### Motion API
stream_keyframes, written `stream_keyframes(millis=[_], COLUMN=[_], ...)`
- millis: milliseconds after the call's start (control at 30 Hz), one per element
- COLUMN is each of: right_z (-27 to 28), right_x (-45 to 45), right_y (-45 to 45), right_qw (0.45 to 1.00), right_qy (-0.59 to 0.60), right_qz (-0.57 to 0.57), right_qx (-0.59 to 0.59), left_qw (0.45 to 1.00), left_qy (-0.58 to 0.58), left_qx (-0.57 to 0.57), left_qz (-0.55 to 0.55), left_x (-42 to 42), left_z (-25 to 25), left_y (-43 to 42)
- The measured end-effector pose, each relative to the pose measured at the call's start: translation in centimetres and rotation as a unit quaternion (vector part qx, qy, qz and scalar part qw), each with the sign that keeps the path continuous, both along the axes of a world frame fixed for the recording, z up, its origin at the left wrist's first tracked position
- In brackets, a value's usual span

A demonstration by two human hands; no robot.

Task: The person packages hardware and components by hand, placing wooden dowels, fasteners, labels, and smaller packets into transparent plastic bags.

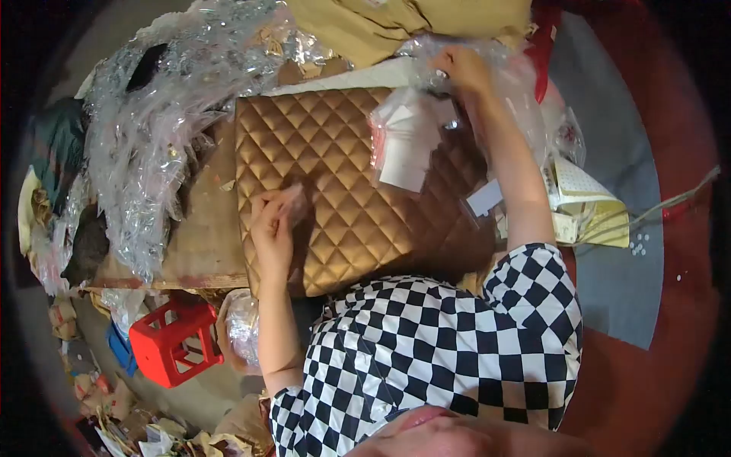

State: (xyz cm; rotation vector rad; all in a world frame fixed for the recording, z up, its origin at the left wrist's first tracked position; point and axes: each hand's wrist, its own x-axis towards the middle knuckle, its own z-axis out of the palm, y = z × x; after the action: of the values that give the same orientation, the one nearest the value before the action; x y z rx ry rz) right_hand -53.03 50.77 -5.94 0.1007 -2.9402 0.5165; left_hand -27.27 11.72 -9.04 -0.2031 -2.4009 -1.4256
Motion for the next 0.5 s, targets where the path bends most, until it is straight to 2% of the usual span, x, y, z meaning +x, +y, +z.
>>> stream_keyframes(millis=[67,100,167,200,267,300,367,400,467,500], right_z=[-0.3,0.2,1.7,2.7,4.9,5.5,6.8,7.5,8.9,9.2], right_x=[-0.4,0.1,2.0,3.2,6.0,7.5,10.5,12.4,15.9,17.1], right_y=[0.6,0.4,-0.7,-1.3,-2.5,-2.9,-3.4,-3.3,-2.7,-2.2], right_qw=[0.994,0.994,0.973,0.973,0.966,0.966,0.918,0.921,0.914,0.917], right_qy=[0.082,0.082,0.173,0.171,0.098,0.093,0.050,0.048,-0.063,-0.067], right_qz=[0.012,0.009,0.003,0.004,0.116,0.116,0.306,0.301,0.379,0.372], right_qx=[-0.069,-0.068,-0.155,-0.155,-0.210,-0.212,-0.246,-0.244,-0.131,-0.129], left_qw=[1.000,1.000,0.998,0.998,0.992,0.992,0.992,0.972,0.962,0.953], left_qy=[-0.013,-0.012,-0.050,-0.052,-0.110,-0.115,-0.006,-0.055,-0.074,-0.091], left_qx=[-0.008,-0.008,-0.026,-0.026,0.020,0.020,0.122,0.230,0.261,0.287], left_qz=[0.001,-0.002,0.010,0.011,0.051,0.052,0.022,0.014,0.014,0.021], left_x=[0.0,0.1,0.5,0.8,1.5,1.8,1.6,2.0,2.5,2.7], left_z=[0.8,0.7,0.4,0.5,0.9,1.0,0.9,0.6,-0.3,-0.7], left_y=[0.7,0.7,0.3,0.2,-0.1,-0.3,-0.4,-0.5,-1.2,-1.7])
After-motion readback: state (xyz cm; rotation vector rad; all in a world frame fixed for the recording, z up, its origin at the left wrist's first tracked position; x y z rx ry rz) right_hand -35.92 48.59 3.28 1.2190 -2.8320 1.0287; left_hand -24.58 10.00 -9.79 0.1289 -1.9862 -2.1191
